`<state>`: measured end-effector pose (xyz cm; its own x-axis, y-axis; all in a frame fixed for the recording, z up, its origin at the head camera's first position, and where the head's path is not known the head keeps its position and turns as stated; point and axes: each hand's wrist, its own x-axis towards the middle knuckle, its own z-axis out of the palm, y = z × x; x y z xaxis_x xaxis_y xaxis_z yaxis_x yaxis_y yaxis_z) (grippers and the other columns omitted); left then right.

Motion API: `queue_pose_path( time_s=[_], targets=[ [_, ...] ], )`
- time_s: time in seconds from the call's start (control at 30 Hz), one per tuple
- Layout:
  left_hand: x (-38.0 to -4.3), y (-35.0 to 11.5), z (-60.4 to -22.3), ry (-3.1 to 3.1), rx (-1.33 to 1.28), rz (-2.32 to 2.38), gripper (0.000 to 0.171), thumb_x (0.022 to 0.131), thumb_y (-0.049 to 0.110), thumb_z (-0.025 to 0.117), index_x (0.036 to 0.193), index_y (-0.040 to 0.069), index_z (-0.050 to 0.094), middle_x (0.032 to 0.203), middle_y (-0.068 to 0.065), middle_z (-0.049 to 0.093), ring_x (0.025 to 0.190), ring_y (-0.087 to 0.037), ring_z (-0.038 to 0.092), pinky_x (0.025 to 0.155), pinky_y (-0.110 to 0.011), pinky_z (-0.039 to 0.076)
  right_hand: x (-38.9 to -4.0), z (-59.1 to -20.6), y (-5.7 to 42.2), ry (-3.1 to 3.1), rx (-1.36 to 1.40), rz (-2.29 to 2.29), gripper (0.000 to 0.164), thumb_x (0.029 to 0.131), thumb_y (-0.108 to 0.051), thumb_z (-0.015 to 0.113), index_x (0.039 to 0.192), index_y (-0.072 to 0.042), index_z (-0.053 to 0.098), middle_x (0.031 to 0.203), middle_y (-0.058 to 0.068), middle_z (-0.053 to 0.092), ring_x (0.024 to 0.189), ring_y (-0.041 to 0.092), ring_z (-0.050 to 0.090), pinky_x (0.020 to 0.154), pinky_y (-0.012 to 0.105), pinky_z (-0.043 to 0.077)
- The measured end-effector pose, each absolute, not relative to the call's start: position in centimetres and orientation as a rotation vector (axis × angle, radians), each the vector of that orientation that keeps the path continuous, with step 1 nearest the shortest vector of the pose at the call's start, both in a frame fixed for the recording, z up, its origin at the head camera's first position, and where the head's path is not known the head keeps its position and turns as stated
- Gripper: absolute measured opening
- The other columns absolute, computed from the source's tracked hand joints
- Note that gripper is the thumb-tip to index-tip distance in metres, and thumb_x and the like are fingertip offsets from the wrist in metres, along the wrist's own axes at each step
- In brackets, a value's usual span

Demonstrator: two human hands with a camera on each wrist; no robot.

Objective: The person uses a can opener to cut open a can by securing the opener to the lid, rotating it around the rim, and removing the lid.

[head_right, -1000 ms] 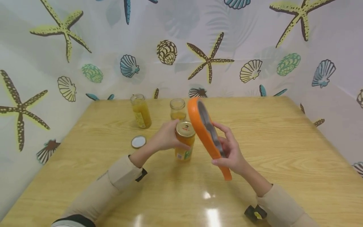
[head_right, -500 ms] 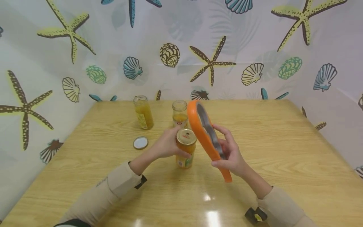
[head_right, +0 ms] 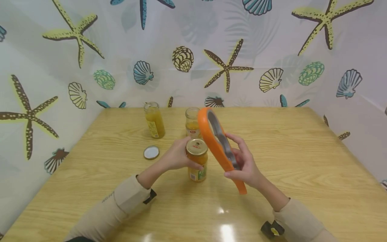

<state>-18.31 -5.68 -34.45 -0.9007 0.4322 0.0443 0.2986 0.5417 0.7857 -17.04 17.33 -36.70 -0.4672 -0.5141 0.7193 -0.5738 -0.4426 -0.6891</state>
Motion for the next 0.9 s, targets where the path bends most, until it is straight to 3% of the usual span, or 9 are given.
queue_pose_path(
  time_s=[0.3, 0.5, 0.73, 0.9],
  targets=[
    [-18.3, -6.0, -34.7, 2.591, 0.616, 1.314, 0.071, 0.061, 0.018, 0.086, 0.119, 0.008, 0.048, 0.115, -0.003, 0.060, 0.106, -0.018, 0.057, 0.090, -0.032, 0.045, -17.1, -36.5, 16.8, -1.809, 1.521, 2.036, 0.076, 0.078, 0.002, 0.064, 0.141, -0.005, 0.021, 0.094, -0.001, 0.061, 0.062, 0.014, 0.050, 0.047, 0.027, 0.043],
    [-18.3, -6.3, -34.8, 2.546, 0.655, 1.358, 0.069, 0.064, 0.015, 0.085, 0.121, 0.006, 0.047, 0.116, -0.004, 0.060, 0.104, -0.017, 0.058, 0.087, -0.030, 0.046, -17.1, -36.3, 16.4, -1.986, 1.406, 2.001, 0.078, 0.076, 0.004, 0.065, 0.141, -0.011, 0.024, 0.100, -0.001, 0.062, 0.071, 0.012, 0.055, 0.056, 0.025, 0.048],
    [-18.4, -6.3, -34.9, 2.538, 0.698, 1.358, 0.072, 0.065, 0.016, 0.084, 0.125, 0.008, 0.046, 0.115, -0.005, 0.061, 0.102, -0.019, 0.059, 0.083, -0.030, 0.049, -17.2, -36.2, 15.7, -2.125, 1.361, 1.948, 0.079, 0.075, 0.012, 0.062, 0.140, -0.007, 0.021, 0.101, 0.004, 0.061, 0.073, 0.012, 0.057, 0.055, 0.026, 0.049],
    [-18.4, -6.3, -34.8, 2.524, 0.704, 1.386, 0.065, 0.063, 0.013, 0.085, 0.119, 0.010, 0.052, 0.112, -0.002, 0.061, 0.104, -0.017, 0.057, 0.087, -0.032, 0.047, -17.1, -35.9, 15.3, -2.293, 1.264, 1.834, 0.078, 0.076, 0.010, 0.062, 0.140, -0.007, 0.022, 0.104, 0.017, 0.058, 0.082, 0.016, 0.058, 0.061, 0.031, 0.052]
  ],
)
